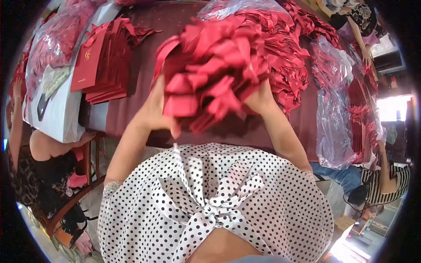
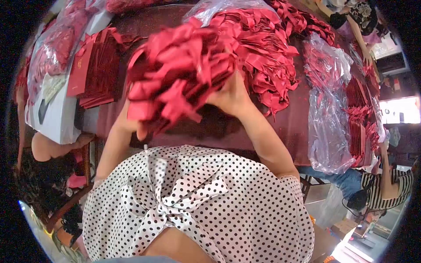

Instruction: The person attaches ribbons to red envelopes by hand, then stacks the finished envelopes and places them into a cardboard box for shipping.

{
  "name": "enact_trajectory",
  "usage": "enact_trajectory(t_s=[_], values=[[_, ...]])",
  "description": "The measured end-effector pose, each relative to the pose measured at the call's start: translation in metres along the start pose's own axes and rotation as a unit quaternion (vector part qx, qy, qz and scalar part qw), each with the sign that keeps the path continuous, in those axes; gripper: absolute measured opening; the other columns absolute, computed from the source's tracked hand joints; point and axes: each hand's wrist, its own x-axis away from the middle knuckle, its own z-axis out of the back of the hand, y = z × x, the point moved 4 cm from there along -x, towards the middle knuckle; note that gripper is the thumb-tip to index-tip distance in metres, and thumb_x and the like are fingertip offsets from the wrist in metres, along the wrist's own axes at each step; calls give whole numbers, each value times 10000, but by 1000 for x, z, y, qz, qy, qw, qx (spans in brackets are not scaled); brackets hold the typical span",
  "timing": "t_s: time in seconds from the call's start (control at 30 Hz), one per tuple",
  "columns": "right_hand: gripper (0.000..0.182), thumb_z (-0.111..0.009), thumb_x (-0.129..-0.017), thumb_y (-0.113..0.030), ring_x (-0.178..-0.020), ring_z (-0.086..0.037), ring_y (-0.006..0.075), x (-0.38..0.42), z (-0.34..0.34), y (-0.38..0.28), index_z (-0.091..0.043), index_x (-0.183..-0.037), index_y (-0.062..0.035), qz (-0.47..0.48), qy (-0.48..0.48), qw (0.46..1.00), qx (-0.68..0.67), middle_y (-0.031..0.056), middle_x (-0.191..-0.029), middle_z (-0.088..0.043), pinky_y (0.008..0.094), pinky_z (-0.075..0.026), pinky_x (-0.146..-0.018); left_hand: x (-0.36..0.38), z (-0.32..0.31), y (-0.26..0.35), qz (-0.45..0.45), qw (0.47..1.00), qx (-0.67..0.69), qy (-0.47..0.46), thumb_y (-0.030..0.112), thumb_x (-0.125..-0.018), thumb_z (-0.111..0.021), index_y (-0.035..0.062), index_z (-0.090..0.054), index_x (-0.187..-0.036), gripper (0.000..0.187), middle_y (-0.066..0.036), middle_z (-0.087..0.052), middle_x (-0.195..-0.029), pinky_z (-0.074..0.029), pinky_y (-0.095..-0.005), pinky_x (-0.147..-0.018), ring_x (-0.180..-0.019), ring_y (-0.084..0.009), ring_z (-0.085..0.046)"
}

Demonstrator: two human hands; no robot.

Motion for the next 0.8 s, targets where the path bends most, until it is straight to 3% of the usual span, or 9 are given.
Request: enact_trajectory(t_s=[0.2,0.3,0.4,0.43,0.47,0.57,0.67,0.73,0.8], values=[[479,-679,-736,-282,-1044,-534,208,14,-7,1,-511,-1138,-82,-60,-42,994,-81,55,-1104,-578,361,-393,-940,13,1,29,-93,979,-176,-39,404,-368,-874,-1,54,-1370,1424,-175,-362,-1323,-297,-367,-1010,-1197,-250,-394],[514,-714,-712,-267,-1055,-530,210,29,-11,-12,-510,-1149,-90,52,-73,977,192,59,-1120,-572,365,-392,-939,27,-8,3,-70,985,-155,4,319,-475,-839,6,-29,-1361,1241,-172,-363,-1321,-292,-381,-1014,-1194,-283,-405],[671,-828,-570,-137,-994,-549,184,27,-10,-27,-475,-1134,-51,91,-48,988,117,62,-1053,-578,352,-417,-903,32,-12,-35,-53,989,-131,36,327,-470,-816,-3,-228,-1332,1095,-137,-411,-1265,-321,-378,-990,-1155,-266,-434],[720,-833,-569,-138,-996,-543,187,26,-11,-18,-438,-1160,-23,-66,-33,986,-148,63,-1074,-564,350,-414,-909,28,-13,-33,-21,992,-124,29,391,-429,-838,-9,-216,-1328,1164,-138,-415,-1253,-315,-379,-991,-1155,-264,-430],[710,-828,-573,-130,-1009,-535,187,26,-10,-19,-439,-1155,-14,-60,-9,980,-188,66,-1091,-556,354,-409,-915,26,-15,-31,10,993,-117,23,455,-388,-859,-16,-205,-1324,1236,-139,-419,-1242,-309,-379,-992,-1154,-261,-426],[482,-647,-753,-173,-1040,-518,205,23,-13,-9,-451,-1173,-39,-11,116,976,-182,83,-1147,-525,362,-416,-897,17,-21,-38,1,999,-49,9,636,-333,-789,-31,-152,-1343,1368,-153,-401,-1262,-304,-384,-996,-1166,-266,-407],[422,-545,-832,-208,-1020,-540,233,37,-30,34,-419,-1215,-82,-51,186,947,-255,83,-1156,-515,375,-460,-850,-3,-30,-26,-24,997,-64,20,712,-459,-694,-39,-130,-1349,1294,-139,-390,-1286,-304,-380,-996,-1187,-248,-387],[460,-505,-856,-113,-1007,-550,233,32,-33,33,-335,-1283,-146,-61,219,895,-384,81,-1153,-497,374,-492,-824,-14,-33,-4,-93,988,117,36,789,-585,-497,-16,-88,-1367,1195,-137,-307,-1346,-298,-366,-1006,-1231,-232,-340],[470,-464,-872,-71,-1006,-548,235,31,-27,38,-299,-1302,-167,-93,200,933,-285,84,-1181,-477,372,-499,-820,-21,-38,11,-148,964,205,79,791,-663,-429,-2,-55,-1375,1129,-141,-278,-1367,-291,-357,-1015,-1255,-225,-314]])
